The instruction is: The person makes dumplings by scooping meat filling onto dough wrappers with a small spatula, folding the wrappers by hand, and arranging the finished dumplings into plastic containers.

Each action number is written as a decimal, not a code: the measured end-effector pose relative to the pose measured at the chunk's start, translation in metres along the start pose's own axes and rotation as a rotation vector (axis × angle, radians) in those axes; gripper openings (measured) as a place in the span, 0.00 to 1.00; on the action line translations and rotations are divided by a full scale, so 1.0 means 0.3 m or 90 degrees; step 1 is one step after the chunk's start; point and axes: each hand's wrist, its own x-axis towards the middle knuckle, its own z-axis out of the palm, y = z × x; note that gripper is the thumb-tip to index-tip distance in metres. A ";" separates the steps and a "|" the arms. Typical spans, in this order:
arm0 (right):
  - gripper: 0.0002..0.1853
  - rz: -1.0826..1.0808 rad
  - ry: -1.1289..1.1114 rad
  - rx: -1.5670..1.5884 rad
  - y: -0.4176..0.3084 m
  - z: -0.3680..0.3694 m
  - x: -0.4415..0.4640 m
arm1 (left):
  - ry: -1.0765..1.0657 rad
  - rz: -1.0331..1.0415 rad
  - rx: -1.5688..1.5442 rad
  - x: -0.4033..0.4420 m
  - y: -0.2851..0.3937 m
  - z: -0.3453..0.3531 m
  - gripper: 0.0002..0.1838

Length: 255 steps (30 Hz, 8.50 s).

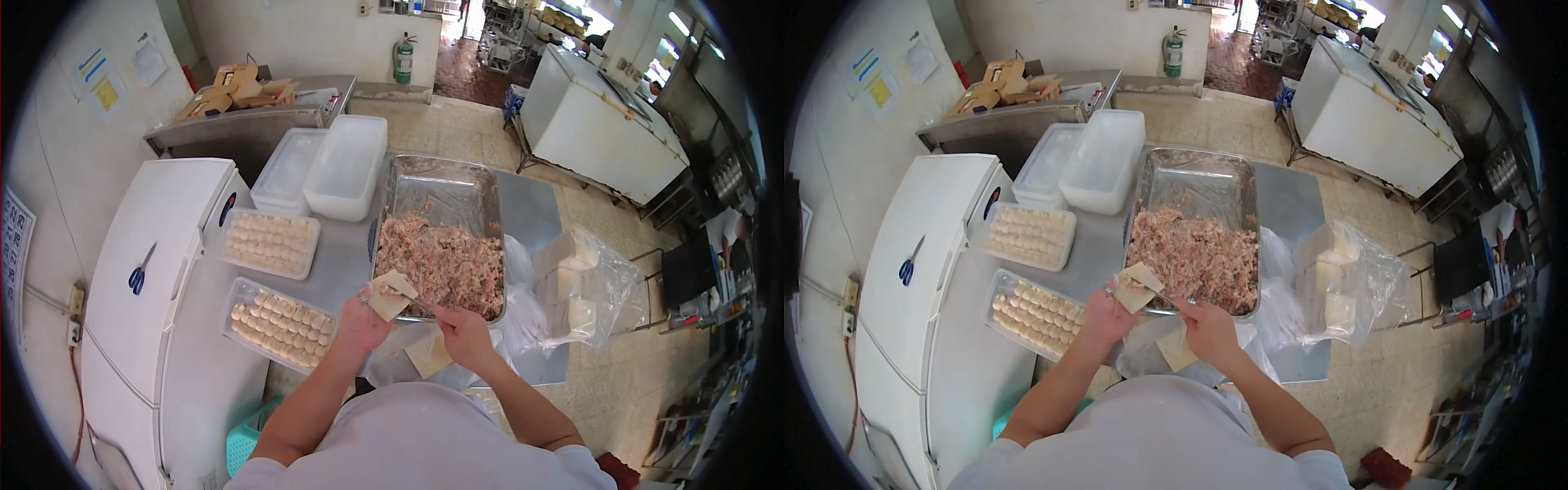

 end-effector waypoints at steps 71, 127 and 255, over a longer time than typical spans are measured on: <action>0.18 -0.088 0.012 -0.185 -0.070 -0.036 -0.065 | 0.140 0.077 0.028 -0.067 0.084 -0.017 0.25; 0.20 0.408 -0.145 0.589 -0.022 0.075 -0.213 | -0.029 -0.112 0.599 -0.145 0.139 0.055 0.18; 0.11 0.371 0.121 0.412 0.253 -0.004 -0.379 | -0.299 0.012 1.352 -0.041 -0.349 -0.043 0.11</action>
